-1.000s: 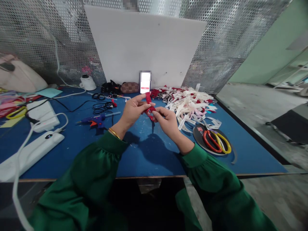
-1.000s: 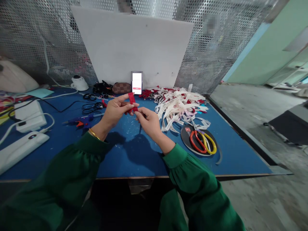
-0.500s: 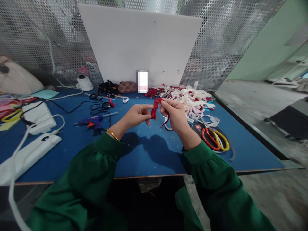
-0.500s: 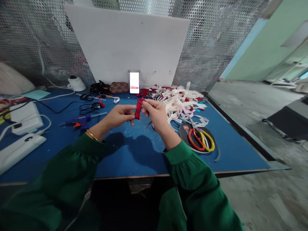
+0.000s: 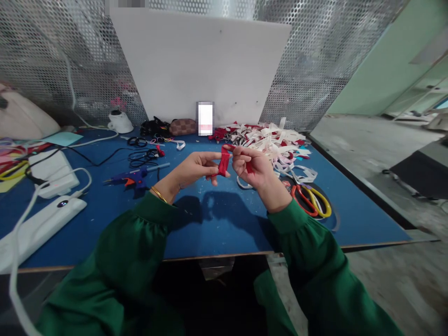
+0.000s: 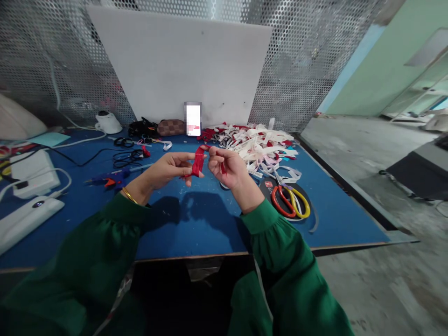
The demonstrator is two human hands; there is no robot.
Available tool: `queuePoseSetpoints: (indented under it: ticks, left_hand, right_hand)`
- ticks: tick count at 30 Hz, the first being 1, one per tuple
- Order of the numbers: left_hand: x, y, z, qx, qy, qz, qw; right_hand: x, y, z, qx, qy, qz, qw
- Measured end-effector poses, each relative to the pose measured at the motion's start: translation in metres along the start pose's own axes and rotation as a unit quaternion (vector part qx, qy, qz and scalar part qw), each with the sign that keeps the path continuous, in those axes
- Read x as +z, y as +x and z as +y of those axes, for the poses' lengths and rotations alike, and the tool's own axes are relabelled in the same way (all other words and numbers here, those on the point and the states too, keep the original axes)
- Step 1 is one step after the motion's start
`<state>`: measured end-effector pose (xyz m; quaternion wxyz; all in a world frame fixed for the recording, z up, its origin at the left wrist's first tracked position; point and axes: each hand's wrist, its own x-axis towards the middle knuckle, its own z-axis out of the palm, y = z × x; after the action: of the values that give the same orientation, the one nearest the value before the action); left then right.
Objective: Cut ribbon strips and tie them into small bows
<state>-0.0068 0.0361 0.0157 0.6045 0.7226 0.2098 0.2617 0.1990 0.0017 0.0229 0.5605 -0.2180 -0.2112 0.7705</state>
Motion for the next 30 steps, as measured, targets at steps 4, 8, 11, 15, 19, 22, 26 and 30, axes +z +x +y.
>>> queuePoseSetpoints:
  ticks: [4,8,11,15,19,22,26,30]
  left_hand:
    - [-0.001,-0.001,0.001,0.003,-0.01,-0.004,1.0]
    - [-0.001,-0.001,0.001,0.013,-0.017,-0.007,1.0]
    - [-0.001,-0.002,0.002,0.023,-0.028,0.0,0.999]
    - [0.0,-0.002,0.002,0.022,-0.047,-0.013,0.999]
    - [0.0,-0.002,0.002,0.025,-0.053,-0.013,0.998]
    - [0.001,-0.002,0.003,0.02,-0.053,-0.007,0.998]
    - [0.002,-0.003,0.004,0.018,-0.052,-0.021,0.998]
    - [0.002,-0.005,0.004,0.004,-0.051,-0.057,0.997]
  right_hand:
    - [-0.002,0.002,0.007,-0.059,-0.001,-0.024,0.998]
    - [-0.003,0.003,0.014,-0.089,-0.109,-0.026,0.99]
    - [-0.005,0.006,0.018,-0.108,-0.211,-0.016,0.971]
    - [-0.006,0.009,0.027,-0.147,-0.284,-0.01,0.947]
    - [-0.004,0.008,0.039,-0.189,-0.325,-0.005,0.927]
    - [-0.006,0.011,0.044,-0.241,-0.357,-0.011,0.902]
    - [-0.013,0.014,0.044,-0.34,-0.431,0.034,0.835]
    - [-0.014,0.011,0.037,-0.392,-0.511,0.08,0.761]
